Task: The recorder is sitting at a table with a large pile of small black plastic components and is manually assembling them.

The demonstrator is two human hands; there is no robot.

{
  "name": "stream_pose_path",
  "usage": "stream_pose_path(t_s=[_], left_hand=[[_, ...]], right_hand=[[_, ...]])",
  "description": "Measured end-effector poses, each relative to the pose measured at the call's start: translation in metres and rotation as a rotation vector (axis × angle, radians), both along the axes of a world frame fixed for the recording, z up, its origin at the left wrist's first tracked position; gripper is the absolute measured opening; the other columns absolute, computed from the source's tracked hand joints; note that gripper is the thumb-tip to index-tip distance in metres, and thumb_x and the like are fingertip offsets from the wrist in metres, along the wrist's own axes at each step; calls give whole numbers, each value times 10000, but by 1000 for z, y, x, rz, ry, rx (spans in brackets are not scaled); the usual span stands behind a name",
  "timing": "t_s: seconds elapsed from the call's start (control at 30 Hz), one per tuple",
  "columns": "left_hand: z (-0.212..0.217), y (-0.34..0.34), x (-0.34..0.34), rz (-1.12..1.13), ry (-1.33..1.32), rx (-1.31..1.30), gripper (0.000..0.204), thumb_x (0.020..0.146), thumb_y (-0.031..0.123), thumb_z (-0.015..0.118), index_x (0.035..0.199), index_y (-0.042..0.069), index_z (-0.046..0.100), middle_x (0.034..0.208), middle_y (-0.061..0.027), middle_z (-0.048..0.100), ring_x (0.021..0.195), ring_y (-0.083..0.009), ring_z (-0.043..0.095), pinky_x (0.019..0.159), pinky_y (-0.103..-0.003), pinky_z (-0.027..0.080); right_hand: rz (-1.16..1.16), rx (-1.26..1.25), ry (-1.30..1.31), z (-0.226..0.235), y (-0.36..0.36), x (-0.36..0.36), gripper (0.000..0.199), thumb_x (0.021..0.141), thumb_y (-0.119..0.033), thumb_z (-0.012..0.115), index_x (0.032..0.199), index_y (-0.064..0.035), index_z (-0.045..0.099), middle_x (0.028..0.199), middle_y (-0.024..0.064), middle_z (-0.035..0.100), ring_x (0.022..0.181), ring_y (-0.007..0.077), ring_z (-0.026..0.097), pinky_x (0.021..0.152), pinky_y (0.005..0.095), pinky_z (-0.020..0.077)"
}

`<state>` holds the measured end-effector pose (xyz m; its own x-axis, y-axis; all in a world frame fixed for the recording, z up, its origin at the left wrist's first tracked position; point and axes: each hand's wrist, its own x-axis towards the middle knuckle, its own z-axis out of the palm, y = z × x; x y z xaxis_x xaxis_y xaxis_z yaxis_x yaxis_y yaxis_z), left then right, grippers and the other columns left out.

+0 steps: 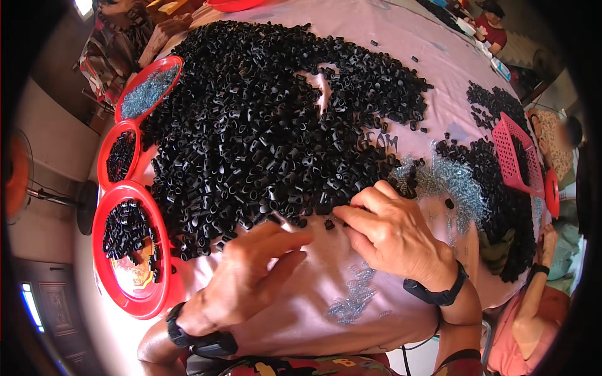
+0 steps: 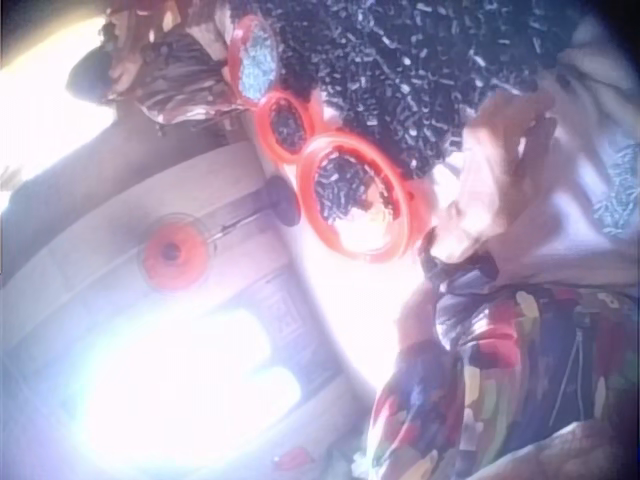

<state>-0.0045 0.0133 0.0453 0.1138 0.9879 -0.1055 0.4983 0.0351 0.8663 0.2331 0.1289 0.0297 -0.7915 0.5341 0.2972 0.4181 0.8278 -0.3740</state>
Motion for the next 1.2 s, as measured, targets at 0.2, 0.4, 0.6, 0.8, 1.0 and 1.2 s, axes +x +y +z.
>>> stream_pose_path(t_s=[0.2,0.4,0.6,0.8,1.0,1.2], left_hand=[[-23,16,19,-140,313,348,392,864,9,718,1254,26,693,1112,-165,642,991,-355,665,816,-440,571],[-21,10,7,-125,258,139,287,872,-26,709,1155,18,707,1007,-148,655,881,-350,694,739,-424,573],[-23,12,3,53,167,160,251,925,-23,670,1166,40,699,977,-152,643,833,-372,691,707,-441,566],[-20,12,7,41,257,209,302,918,-9,704,1218,30,705,1029,-145,648,850,-336,709,722,-416,587],[-23,12,10,-36,262,173,381,880,12,744,1260,24,708,1092,-157,661,913,-351,700,780,-426,594],[-30,23,27,-151,344,404,553,776,7,755,1324,48,698,1156,-152,650,988,-323,651,812,-416,585]], right_hand=[[32,-21,2,-7,0,-2,120,780,-18,754,889,-47,715,919,78,606,898,270,603,741,380,554],[35,-8,-27,-11,1,-1,192,763,-1,785,948,-49,761,955,60,652,876,268,620,726,374,547],[71,49,14,-10,-1,-5,81,788,-26,691,860,-52,663,891,84,588,863,270,590,707,371,536],[13,-9,113,-8,0,-6,158,819,-4,762,904,-49,637,790,84,595,760,284,608,652,402,519],[-30,-71,119,-3,1,-2,131,853,-7,777,931,-38,676,809,100,686,696,318,642,635,416,520],[-60,-60,190,1,6,-1,96,897,-35,745,948,-57,667,793,101,668,714,320,650,643,421,528]])
